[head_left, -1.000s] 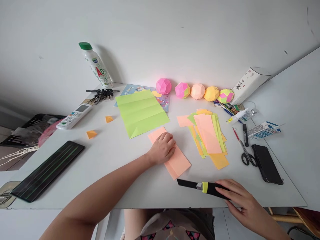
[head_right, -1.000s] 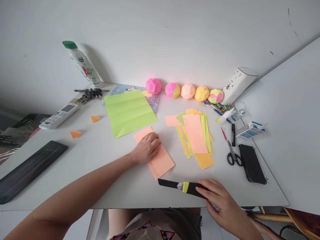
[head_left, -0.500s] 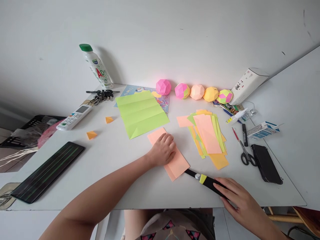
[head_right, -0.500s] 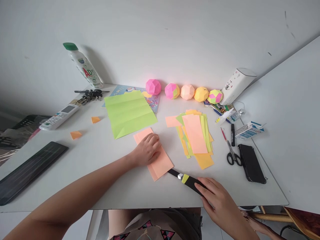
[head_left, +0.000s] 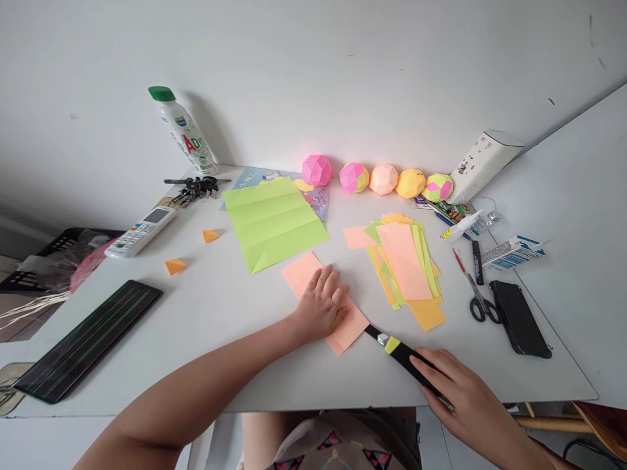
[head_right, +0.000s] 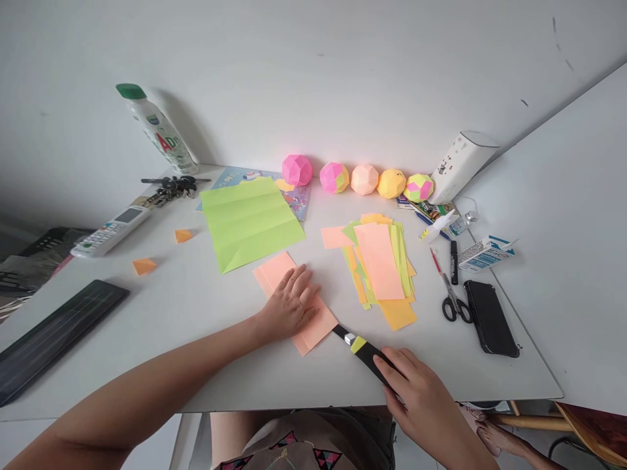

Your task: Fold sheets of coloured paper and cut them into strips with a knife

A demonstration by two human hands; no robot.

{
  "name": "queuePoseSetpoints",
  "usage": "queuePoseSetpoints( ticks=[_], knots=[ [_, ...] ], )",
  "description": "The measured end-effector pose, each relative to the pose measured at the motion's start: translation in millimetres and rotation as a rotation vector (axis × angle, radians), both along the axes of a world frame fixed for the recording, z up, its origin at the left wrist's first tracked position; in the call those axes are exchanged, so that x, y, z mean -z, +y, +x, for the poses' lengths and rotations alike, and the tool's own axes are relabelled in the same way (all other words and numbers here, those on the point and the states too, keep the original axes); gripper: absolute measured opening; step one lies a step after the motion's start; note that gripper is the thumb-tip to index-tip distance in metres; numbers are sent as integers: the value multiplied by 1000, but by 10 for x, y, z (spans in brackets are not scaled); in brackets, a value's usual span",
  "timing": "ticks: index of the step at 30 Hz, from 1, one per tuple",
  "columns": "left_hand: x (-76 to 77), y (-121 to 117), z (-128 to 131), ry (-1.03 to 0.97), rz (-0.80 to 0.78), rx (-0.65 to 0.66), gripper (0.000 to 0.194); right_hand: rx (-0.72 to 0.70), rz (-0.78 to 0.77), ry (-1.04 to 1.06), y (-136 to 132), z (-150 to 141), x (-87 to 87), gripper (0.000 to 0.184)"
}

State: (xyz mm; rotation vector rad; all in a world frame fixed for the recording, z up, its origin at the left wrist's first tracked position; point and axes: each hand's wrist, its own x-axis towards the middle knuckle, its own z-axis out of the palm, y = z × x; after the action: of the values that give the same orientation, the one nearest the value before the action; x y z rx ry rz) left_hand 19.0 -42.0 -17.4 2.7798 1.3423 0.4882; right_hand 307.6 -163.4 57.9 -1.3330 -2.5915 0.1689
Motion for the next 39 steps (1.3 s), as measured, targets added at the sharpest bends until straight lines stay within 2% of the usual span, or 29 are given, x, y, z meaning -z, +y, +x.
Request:
queuePoseSetpoints(
  ticks=[4, 16, 25, 34, 39],
  knots=[
    [-16, 9, -6, 69, -24, 8, 58, -10, -13, 4, 24, -48, -9, 36],
    [-55, 1, -30, 106, -106, -51, 65, -13, -21, -40, -16, -42, -38, 36],
    [-158, 4, -11, 154, -224, -46, 98, -16, -19, -70, 5, -87, -90, 35],
    [-171, 16, -15, 172, -259, -47, 100, -6, -21, -82, -22, -36, -65, 36],
    [-176, 15, -12, 175, -266, -50, 100, 0, -35, -79, 58, -64, -41, 37]
  ],
)
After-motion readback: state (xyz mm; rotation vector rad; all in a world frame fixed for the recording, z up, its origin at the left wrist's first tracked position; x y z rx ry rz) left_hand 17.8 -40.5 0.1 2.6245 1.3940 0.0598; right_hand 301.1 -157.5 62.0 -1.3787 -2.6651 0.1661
